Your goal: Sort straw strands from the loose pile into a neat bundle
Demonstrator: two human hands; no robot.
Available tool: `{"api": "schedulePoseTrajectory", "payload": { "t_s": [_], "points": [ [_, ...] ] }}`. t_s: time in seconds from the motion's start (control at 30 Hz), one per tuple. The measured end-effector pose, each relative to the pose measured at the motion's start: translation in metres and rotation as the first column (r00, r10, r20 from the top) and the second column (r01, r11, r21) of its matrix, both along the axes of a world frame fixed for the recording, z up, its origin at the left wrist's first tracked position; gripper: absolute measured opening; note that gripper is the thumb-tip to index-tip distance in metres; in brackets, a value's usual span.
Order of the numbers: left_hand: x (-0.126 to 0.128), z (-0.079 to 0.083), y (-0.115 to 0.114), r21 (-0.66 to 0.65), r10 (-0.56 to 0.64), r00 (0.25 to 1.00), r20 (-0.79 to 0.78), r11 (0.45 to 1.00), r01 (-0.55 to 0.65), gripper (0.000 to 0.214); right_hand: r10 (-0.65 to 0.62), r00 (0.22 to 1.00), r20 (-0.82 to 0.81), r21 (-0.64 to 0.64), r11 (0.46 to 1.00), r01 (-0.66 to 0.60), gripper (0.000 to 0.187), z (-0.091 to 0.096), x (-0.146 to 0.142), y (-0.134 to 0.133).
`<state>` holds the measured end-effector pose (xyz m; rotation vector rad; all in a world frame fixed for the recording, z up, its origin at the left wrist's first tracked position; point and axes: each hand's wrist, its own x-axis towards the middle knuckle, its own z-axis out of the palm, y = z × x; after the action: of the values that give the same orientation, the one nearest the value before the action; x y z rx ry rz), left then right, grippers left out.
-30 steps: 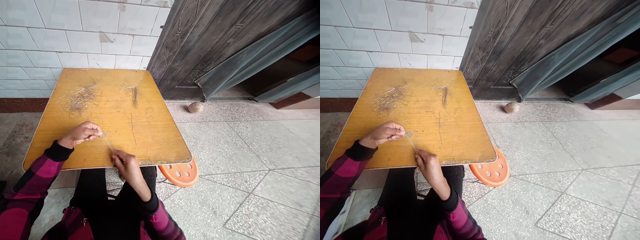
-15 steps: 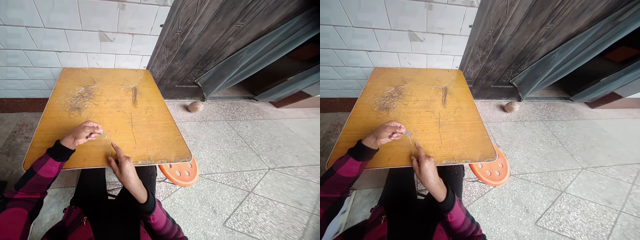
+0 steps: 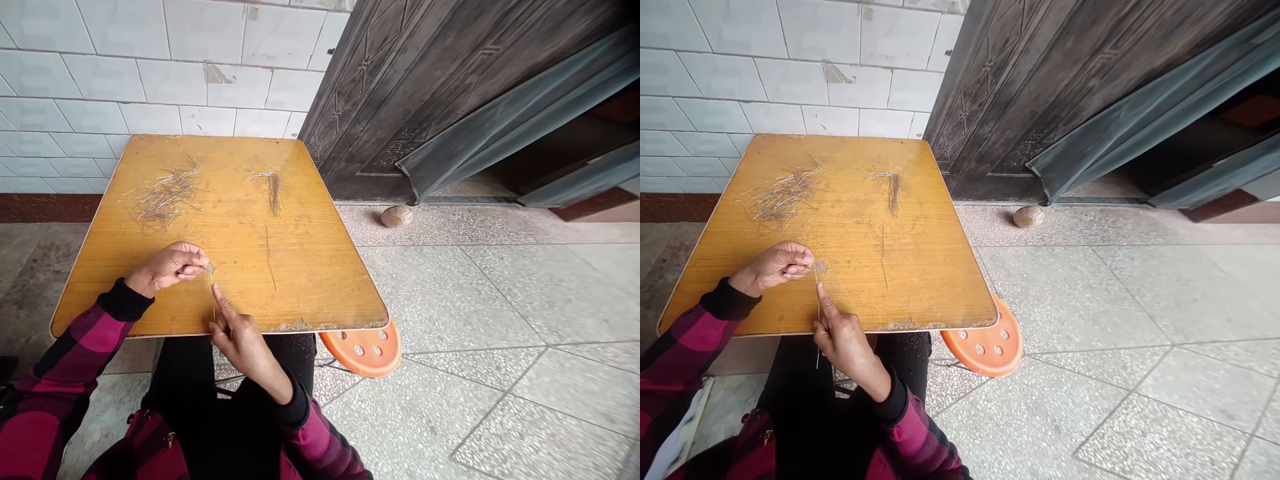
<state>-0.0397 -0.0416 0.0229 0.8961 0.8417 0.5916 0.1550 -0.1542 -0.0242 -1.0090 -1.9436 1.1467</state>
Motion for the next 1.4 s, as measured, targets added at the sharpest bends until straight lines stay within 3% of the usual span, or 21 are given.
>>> {"api": "schedulePoseTrajectory", "payload": {
  "t_s": [0.53, 0.67, 0.87, 1.17, 1.4],
  "points": [
    [-0.010, -0.006, 0.006, -0.068, -0.056, 0.997, 0.061, 0.996, 0.060, 0.025, 0.052, 0.999, 0.006, -0.042, 0.998, -0.051, 0.063, -0.007, 0.007, -0.027],
    [-0.010, -0.006, 0.006, -0.082, -0.085, 0.994, 0.070, 0.992, 0.091, 0.026, 0.014, 0.997, -0.070, -0.201, 0.979, -0.028, 0.056, -0.018, 0.015, -0.042],
    [-0.011, -0.005, 0.006, -0.047, -0.117, 0.993, 0.010, 0.992, 0.117, 0.021, -0.170, 0.964, -0.206, -0.457, 0.888, 0.059, 0.049, -0.027, 0.020, -0.057],
    [-0.007, -0.005, 0.004, 0.041, -0.119, 0.988, -0.098, 0.992, 0.123, 0.038, -0.403, 0.823, -0.401, -0.654, 0.755, 0.051, 0.059, -0.015, 0.026, -0.034],
    [-0.004, -0.007, 0.003, 0.116, -0.008, 0.988, -0.154, 0.993, 0.026, 0.038, -0.445, 0.795, -0.411, -0.618, 0.778, 0.116, 0.064, 0.001, 0.045, 0.006]
  ]
}}
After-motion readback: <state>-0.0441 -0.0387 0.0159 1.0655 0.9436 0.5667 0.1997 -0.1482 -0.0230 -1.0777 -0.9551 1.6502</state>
